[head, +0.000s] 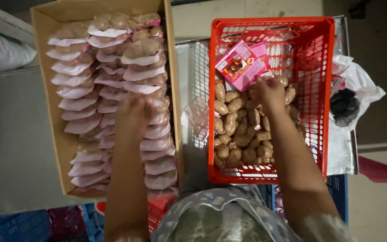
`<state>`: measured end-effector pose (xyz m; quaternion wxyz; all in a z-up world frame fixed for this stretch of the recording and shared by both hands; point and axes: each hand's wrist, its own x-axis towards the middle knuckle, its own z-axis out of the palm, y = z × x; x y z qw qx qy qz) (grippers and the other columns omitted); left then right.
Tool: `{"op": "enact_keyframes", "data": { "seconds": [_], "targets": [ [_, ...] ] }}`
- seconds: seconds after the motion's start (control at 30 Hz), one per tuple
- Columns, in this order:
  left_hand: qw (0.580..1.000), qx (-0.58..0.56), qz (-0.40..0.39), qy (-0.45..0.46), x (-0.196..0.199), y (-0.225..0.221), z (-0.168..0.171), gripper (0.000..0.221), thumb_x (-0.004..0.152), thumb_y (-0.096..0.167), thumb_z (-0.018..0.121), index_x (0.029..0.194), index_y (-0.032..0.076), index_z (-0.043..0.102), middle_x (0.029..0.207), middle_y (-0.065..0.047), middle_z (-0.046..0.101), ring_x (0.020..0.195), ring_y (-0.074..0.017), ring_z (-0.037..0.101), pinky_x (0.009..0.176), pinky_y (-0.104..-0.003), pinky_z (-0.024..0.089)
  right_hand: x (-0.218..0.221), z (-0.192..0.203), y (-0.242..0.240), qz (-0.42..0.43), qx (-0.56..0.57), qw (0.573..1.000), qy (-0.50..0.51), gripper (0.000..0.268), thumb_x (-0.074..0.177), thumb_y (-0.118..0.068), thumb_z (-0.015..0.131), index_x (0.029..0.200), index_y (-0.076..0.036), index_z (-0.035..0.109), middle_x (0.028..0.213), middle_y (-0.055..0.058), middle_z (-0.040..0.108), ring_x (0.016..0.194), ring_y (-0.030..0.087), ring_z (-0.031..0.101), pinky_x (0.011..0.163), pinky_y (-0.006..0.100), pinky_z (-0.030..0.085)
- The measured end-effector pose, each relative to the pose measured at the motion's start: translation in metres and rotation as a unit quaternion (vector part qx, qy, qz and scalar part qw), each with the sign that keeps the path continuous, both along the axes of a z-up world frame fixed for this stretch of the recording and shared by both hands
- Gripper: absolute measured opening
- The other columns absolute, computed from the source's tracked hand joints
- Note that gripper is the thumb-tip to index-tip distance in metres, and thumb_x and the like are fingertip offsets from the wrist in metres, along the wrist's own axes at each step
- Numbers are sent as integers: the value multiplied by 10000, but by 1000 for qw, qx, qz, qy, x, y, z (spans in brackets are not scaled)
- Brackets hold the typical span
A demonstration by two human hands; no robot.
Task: The person packs pieces of ginger and pink packets into plastic bags by hand, uses scissors to cut a plastic bag roll, and places the filled bags into a cardboard box.
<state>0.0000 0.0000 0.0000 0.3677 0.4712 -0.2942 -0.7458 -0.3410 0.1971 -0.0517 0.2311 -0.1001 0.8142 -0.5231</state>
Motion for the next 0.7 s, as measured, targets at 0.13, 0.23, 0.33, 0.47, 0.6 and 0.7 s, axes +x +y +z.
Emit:
{"op": "enact_keyframes", "data": {
  "seconds": [0.13,0.23,0.33,0.47,0.6,0.7],
  "targets": [
    [998,47,-21,-28,26,31,24,185,998,4,581,1131,120,634,992,-134,689,880,-246,719,776,-448,638,-41,-48,-25,32,214,976,4,418,844,-650,769,1029,-276,793,789,-48,756,804,215,764,731,379,603],
    [995,53,-68,-49,39,41,8,133,1010,49,548,1103,140,578,962,-109,726,794,-206,736,695,-321,640,-39,-47,-37,67,261,962,53,351,781,-585,772,901,-258,814,801,79,750,903,346,737,789,465,583],
    [996,74,-56,-10,47,50,-14,176,1005,22,557,1138,132,590,958,-136,730,754,-261,735,639,-337,634,-37,-42,-52,86,306,948,33,788,641,-617,918,1120,-97,569,1057,139,734,1107,329,700,964,455,554],
    [996,71,-57,-15,47,61,-34,136,1013,57,576,1111,150,594,923,-112,741,731,-222,744,644,-317,643,-40,-49,-48,34,279,959,36,513,686,-321,897,1059,-98,624,1018,140,707,1060,349,706,910,448,549],
    [996,68,-58,18,46,68,-38,137,1005,51,598,1115,133,593,911,-135,736,707,-237,747,619,-317,646,-58,-94,-31,-16,158,986,46,323,751,-198,853,1004,-86,686,837,111,708,838,300,738,706,400,588],
    [995,68,-69,16,42,71,-33,125,1003,65,602,1112,126,589,917,-136,740,704,-228,752,619,-311,647,-67,-125,-19,-94,23,995,14,444,818,-86,857,1147,-52,561,815,92,635,660,238,728,555,337,616]
  ]
}}
